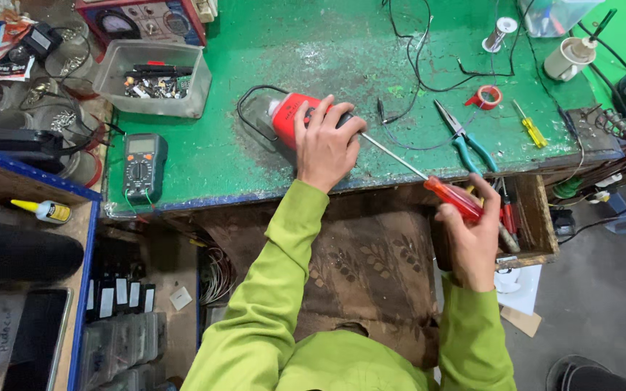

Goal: The person disassembles a red electronic lantern using a screwdriver to remove several screws from the base, separates the housing to expose the internal battery and circuit board, and then handles small components and wires at a workbench.

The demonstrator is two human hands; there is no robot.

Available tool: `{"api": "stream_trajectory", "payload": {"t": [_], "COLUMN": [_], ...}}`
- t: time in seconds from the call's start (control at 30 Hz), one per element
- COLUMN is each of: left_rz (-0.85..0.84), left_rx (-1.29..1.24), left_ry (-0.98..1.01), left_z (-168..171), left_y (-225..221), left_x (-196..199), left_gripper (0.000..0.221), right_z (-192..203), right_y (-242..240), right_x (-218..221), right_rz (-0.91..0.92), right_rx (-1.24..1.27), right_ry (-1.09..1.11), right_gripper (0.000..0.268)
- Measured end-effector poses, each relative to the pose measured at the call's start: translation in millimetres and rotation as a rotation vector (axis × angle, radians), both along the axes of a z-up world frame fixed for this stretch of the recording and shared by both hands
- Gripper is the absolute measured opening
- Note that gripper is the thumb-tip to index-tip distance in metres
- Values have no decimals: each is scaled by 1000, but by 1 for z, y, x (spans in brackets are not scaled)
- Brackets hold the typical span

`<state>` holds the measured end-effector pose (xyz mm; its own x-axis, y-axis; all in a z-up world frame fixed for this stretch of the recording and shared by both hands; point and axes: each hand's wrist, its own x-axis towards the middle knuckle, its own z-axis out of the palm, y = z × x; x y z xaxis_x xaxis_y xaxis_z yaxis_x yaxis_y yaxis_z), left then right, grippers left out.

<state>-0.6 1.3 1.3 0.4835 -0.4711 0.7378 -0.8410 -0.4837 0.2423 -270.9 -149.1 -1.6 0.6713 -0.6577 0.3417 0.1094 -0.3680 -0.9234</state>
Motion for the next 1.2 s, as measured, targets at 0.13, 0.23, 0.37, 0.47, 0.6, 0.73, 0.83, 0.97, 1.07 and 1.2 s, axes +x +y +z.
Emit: {"api": "stream_trajectory", "payload": {"t": [0.13,0.23,0.37,0.47,0.6,0.73,0.83,0.97,1.07,1.2], "left_rz": [-2,-3,-13,-8,-14,-19,-18,-19,-32,-51], "left_rx": [15,29,33,43,48,55,47,70,90,113], "left_ry": [-2,1,3,4,3,-7,-10,-28,-27,-20], "left_z": [0,2,3,1,1,2,5,4,3,7], "left_y": [0,2,1,2,2,3,5,7,6,4], "left_x": [0,1,-1,-1,0,0,-5,-3,-1,1], "left_gripper": [17,17,17,16,16,16,15,16,15,16], "right_z": [-13,6,-18,-11,2,-17,-3,-24,-25,-15], "right_y": [-11,1,-13,-3,0,-11,2,-14,-10,5], "right_x": [-4,1,-2,-3,-1,-3,0,0,3,5], "right_rz": [-12,-39,19,-67,-19,-12,-6,15,-15,20], "right_rx": [-2,-68,220,-26,79,89,70,298,137,331], "right_ry": [56,24,76,-70,24,-21,-80,37,-207,-255], "right_gripper": [18,36,32,14,66,11,34,32,13,19]}}
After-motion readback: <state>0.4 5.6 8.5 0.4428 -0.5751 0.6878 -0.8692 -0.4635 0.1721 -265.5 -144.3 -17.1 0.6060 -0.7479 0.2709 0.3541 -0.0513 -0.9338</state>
